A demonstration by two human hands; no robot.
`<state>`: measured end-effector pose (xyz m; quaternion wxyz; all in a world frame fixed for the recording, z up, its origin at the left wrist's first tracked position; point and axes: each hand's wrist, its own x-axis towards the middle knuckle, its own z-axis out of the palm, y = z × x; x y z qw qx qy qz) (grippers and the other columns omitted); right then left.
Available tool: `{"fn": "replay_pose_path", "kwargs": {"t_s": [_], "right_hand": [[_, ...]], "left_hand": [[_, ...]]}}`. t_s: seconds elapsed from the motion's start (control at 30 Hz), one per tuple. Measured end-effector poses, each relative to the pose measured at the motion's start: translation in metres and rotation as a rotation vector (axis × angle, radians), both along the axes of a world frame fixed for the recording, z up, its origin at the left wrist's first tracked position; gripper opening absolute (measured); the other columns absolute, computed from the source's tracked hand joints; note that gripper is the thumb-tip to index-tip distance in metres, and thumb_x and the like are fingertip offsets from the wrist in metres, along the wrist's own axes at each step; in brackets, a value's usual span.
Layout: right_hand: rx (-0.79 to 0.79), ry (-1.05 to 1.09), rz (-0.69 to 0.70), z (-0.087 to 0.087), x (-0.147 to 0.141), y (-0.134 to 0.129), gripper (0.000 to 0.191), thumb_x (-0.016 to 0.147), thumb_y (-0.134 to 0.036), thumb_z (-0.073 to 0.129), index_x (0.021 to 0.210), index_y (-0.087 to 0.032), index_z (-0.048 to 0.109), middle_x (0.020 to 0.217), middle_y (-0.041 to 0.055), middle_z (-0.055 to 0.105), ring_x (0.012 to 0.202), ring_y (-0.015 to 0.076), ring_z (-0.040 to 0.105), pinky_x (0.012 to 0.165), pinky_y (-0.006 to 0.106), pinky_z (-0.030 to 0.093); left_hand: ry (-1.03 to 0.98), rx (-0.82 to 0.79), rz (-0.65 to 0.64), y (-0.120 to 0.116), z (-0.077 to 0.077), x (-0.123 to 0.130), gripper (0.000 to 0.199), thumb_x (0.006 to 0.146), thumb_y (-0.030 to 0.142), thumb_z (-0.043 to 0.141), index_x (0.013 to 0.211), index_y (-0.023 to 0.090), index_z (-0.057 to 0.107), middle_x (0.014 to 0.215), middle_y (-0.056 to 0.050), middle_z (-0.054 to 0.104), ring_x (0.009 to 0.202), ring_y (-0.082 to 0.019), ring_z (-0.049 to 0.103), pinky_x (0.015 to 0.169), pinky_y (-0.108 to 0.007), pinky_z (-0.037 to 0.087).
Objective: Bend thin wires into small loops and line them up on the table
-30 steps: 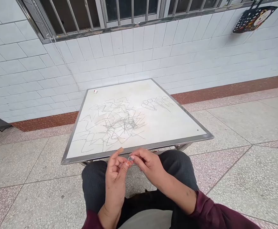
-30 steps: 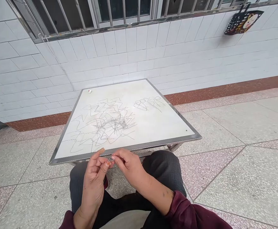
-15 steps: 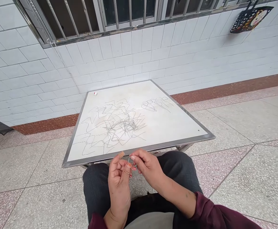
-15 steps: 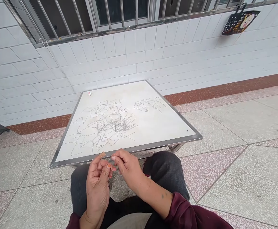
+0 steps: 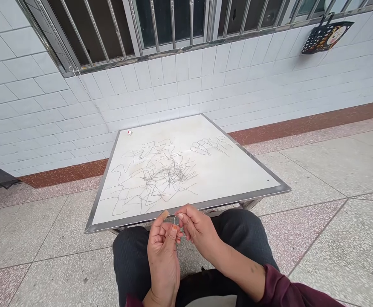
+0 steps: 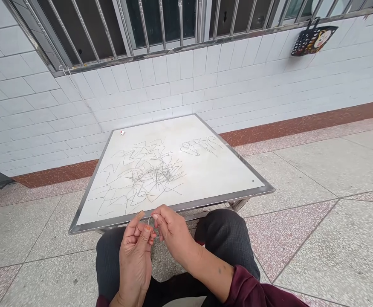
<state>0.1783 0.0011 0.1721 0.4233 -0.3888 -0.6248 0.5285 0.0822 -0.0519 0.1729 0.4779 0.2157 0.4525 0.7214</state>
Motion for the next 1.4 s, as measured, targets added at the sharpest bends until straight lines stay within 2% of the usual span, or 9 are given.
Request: {"fn": "replay_pose_path", "kwargs": {"t_s": [0.4,0.53,0.7,0.9,1.17,1.3,1.4], "right_hand": [[0.017,0.006,-0.010,0.015,0.010,-0.001,0.019,0.092,-0.035,0.046,0.086,-0.020,0.057,0.068,-0.0034,0.054,0.043,0.0056,0.045,0.040,0.017,0.037],[0.042,0.001,0.009,0.020,0.015,-0.003,0.018,0.091,-0.034,0.047,0.086,-0.021,0.058,0.068,-0.0033,0.056,0.042,0.0054,0.046,0.040,0.017,0.037],[0.078,-0.048,0.007,0.024,0.017,-0.005,0.018,0.090,-0.033,0.048,0.087,-0.020,0.060,0.070,-0.0027,0.057,0.042,0.0051,0.047,0.042,0.018,0.039],[0.076,-0.050,-0.016,0.022,0.016,-0.008,0.020,0.091,-0.034,0.045,0.103,-0.021,0.055,0.071,-0.0020,0.058,0.042,0.0072,0.048,0.043,0.020,0.042],[0.074,-0.018,0.048,0.024,0.015,-0.012,0.022,0.094,-0.033,0.039,0.106,-0.022,0.054,0.082,0.0007,0.060,0.055,0.0097,0.053,0.045,0.020,0.043],[0.181,-0.121,0.101,0.025,0.016,-0.014,0.027,0.097,-0.029,0.031,0.117,-0.021,0.047,0.093,0.0036,0.062,0.057,0.0090,0.053,0.052,0.023,0.048],[0.265,-0.226,0.067,0.018,0.017,-0.014,0.031,0.092,-0.016,0.037,0.122,-0.022,0.042,0.098,0.0048,0.063,0.056,0.0084,0.052,0.056,0.024,0.049]], "left_hand": [[-0.023,0.001,-0.075,-0.006,0.003,-0.002,0.050,0.072,0.020,0.075,0.118,0.020,0.059,0.084,-0.003,0.068,0.078,-0.013,0.064,0.070,-0.024,0.051],[-0.003,0.002,-0.122,-0.008,0.003,-0.003,0.049,0.076,0.021,0.072,0.122,0.020,0.057,0.086,-0.004,0.068,0.081,-0.014,0.064,0.071,-0.025,0.051],[0.018,0.043,-0.121,-0.012,0.003,-0.001,0.047,0.078,0.020,0.070,0.123,0.020,0.056,0.079,-0.001,0.065,0.073,-0.011,0.060,0.073,-0.025,0.049],[0.024,0.082,-0.142,-0.014,0.006,-0.004,0.044,0.077,0.023,0.071,0.119,0.020,0.060,0.071,0.002,0.060,0.068,-0.011,0.057,0.074,-0.025,0.047],[0.073,0.072,-0.136,-0.019,0.008,-0.008,0.044,0.074,0.027,0.074,0.117,0.021,0.063,0.069,0.002,0.061,0.067,-0.010,0.057,0.073,-0.024,0.046],[0.078,0.069,-0.103,-0.020,0.007,-0.008,0.046,0.073,0.025,0.075,0.117,0.021,0.062,0.070,0.002,0.062,0.067,-0.010,0.058,0.073,-0.024,0.047],[0.093,0.070,-0.096,-0.021,0.008,-0.007,0.046,0.074,0.024,0.074,0.118,0.020,0.062,0.072,0.001,0.063,0.067,-0.010,0.058,0.075,-0.025,0.047]]}}
